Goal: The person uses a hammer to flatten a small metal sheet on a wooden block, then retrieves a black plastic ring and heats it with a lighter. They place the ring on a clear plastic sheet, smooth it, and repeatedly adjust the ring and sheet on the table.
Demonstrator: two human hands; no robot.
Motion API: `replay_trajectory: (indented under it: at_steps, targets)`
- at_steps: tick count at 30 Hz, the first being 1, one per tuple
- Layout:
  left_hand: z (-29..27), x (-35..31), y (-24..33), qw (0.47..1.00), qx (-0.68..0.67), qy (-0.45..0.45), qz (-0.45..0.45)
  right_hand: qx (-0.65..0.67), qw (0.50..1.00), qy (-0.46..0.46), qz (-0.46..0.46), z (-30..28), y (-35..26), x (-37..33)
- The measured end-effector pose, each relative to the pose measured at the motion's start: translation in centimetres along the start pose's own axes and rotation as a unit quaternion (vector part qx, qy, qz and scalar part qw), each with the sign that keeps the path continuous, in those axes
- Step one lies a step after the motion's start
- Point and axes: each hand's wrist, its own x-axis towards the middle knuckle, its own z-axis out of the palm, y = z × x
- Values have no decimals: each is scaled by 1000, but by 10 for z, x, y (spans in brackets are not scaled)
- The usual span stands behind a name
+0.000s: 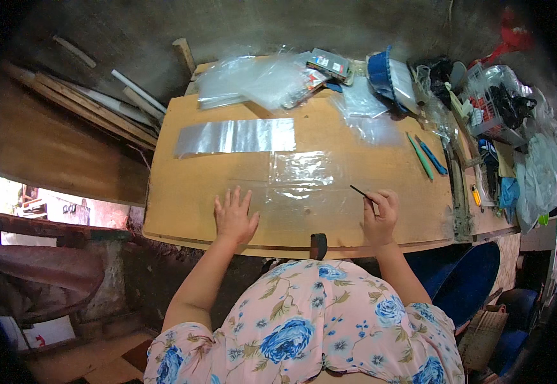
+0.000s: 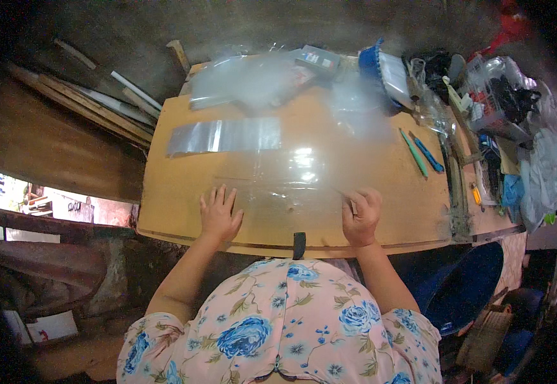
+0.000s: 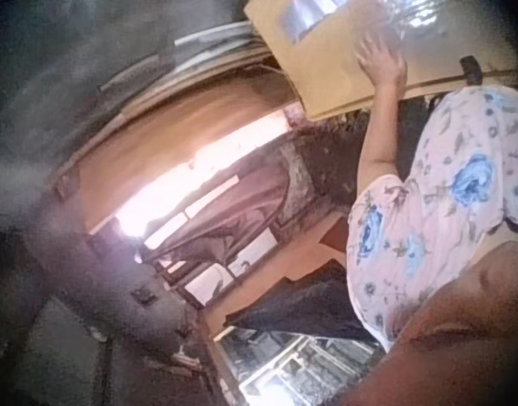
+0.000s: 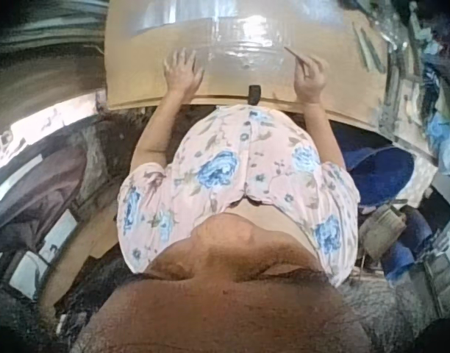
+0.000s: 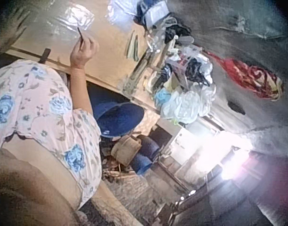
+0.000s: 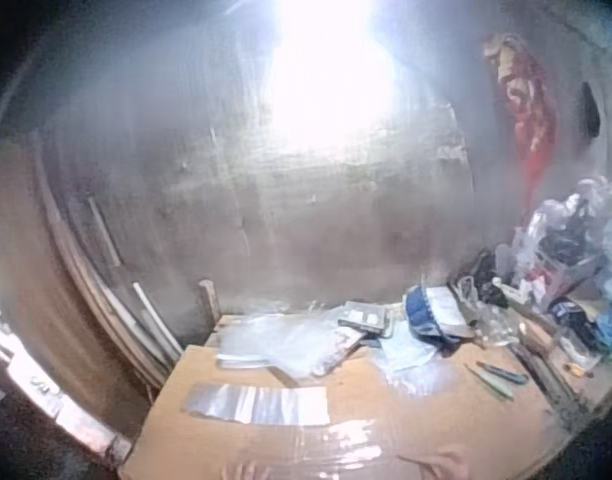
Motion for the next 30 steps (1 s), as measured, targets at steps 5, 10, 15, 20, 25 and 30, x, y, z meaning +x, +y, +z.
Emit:
replay_trajectory:
  at_steps: [5,10,15,20,25,30]
  targets:
    - [-5,-3,-25,999,-26,-5,29,2,999,-33,0,30,-24,-10]
    - [9,15,-52,971,-133,21,198,1,998,-64,11,50,-52,-9]
    - [15,25,-65,974,-131,15,185,0,995,-94,-23,69,-85,0]
    - [7,20,-87,982,-90,-30,164,-11,977,-215,3,110,-99,0]
    - [12,18,-103,981,-68,-31,178,5,960,-279,-8,160,-116,12]
    - [3,17,-100,987,-40,-45,147,-14,946,-321,-35,194,-113,15]
